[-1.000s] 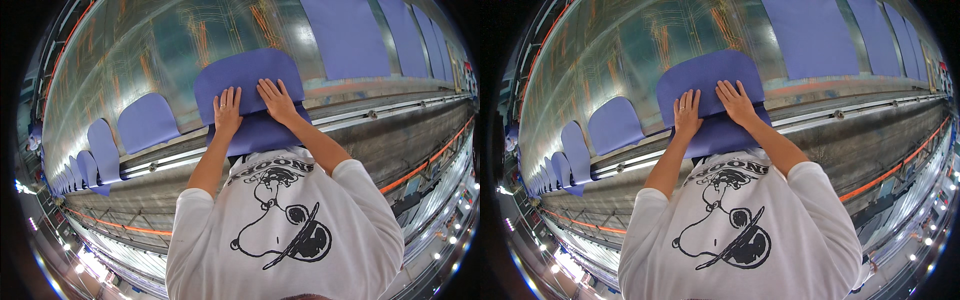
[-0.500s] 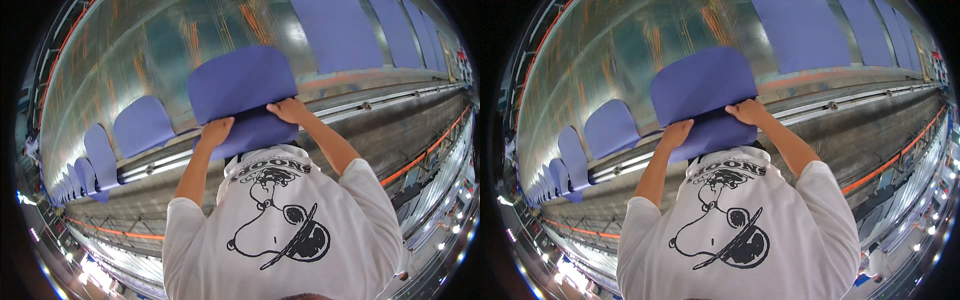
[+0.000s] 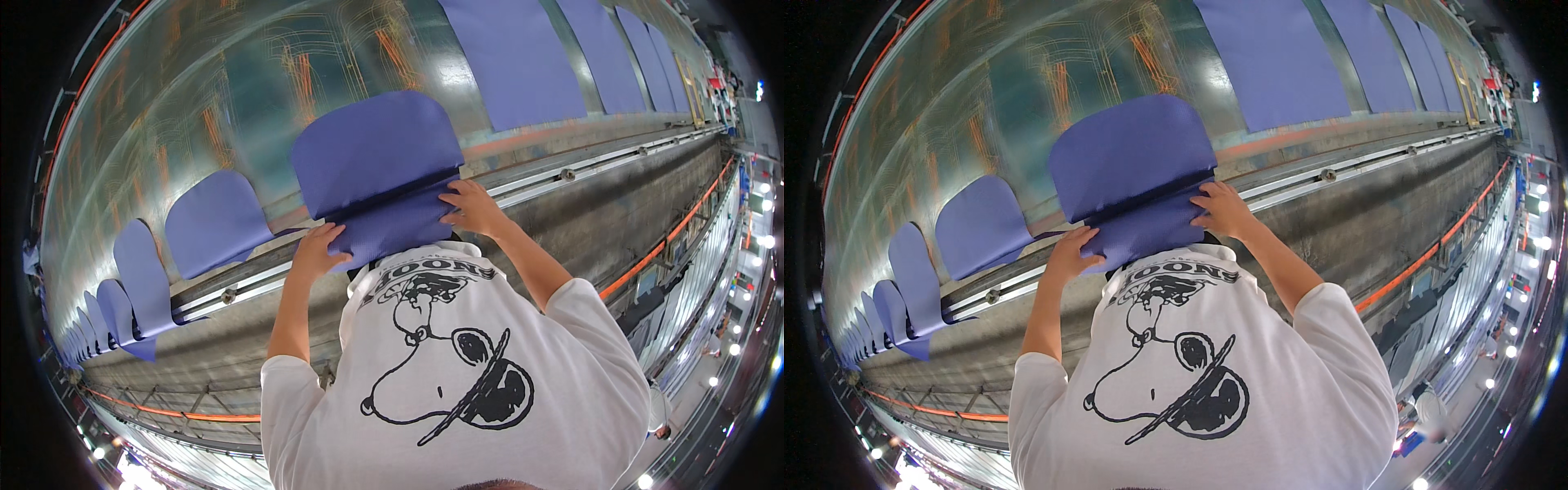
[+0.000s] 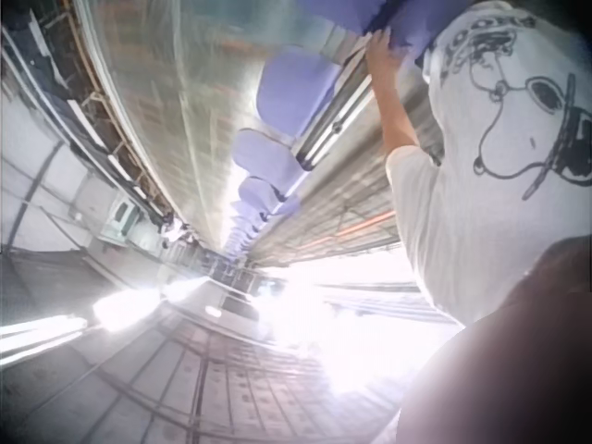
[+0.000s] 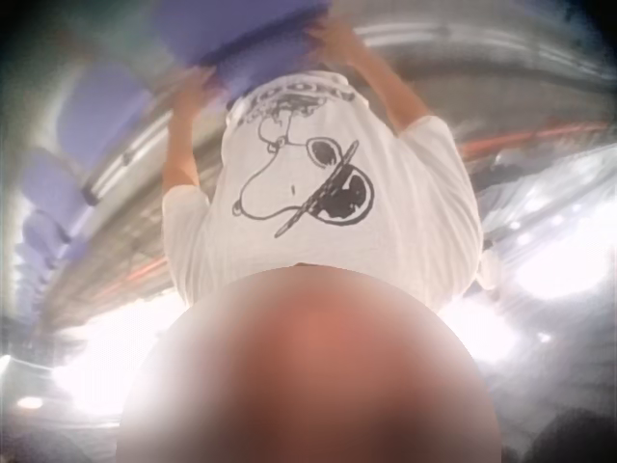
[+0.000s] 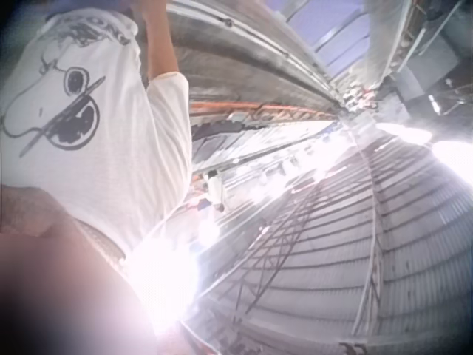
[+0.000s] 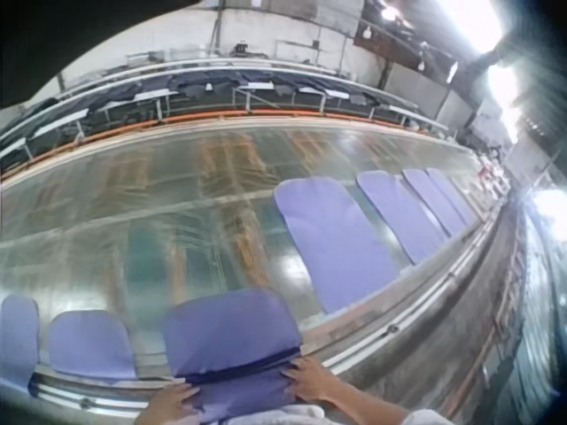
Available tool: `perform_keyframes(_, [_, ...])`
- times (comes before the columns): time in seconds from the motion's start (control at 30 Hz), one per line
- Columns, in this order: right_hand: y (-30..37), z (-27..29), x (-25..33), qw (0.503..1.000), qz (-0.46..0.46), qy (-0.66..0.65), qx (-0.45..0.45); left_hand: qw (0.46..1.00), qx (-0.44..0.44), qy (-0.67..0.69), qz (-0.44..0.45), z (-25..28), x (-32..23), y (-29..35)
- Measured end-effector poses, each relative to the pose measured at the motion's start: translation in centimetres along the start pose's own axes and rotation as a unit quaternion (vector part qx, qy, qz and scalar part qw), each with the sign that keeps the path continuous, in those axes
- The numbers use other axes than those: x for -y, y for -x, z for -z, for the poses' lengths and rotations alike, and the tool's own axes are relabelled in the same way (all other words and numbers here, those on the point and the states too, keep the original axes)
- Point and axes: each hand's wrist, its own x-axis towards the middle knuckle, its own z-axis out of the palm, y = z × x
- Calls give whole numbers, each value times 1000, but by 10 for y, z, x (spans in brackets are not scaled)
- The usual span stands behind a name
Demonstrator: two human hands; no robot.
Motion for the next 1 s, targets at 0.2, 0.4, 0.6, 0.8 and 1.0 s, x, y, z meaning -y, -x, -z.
perform_keyframes(0.2, [-5,-5,7,989,-54,-71,-116,996,-33,74,40,19,-2,-20])
perform_keyframes(0.4, [-21,35,55,983,29,88,-159,990,13,117,81,53,-18,-61])
perform_keyframes(0.6, [-40,61,2,968,-128,-217,-12,979,86,167,84,46,-7,-87])
perform_keyframes(0.8, [-59,63,-30,931,-197,-308,18,981,24,161,107,66,-19,-90])
perform_keyframes(1.0, [-64,18,-41,951,-154,-255,-83,977,64,18,202,46,-30,-96])
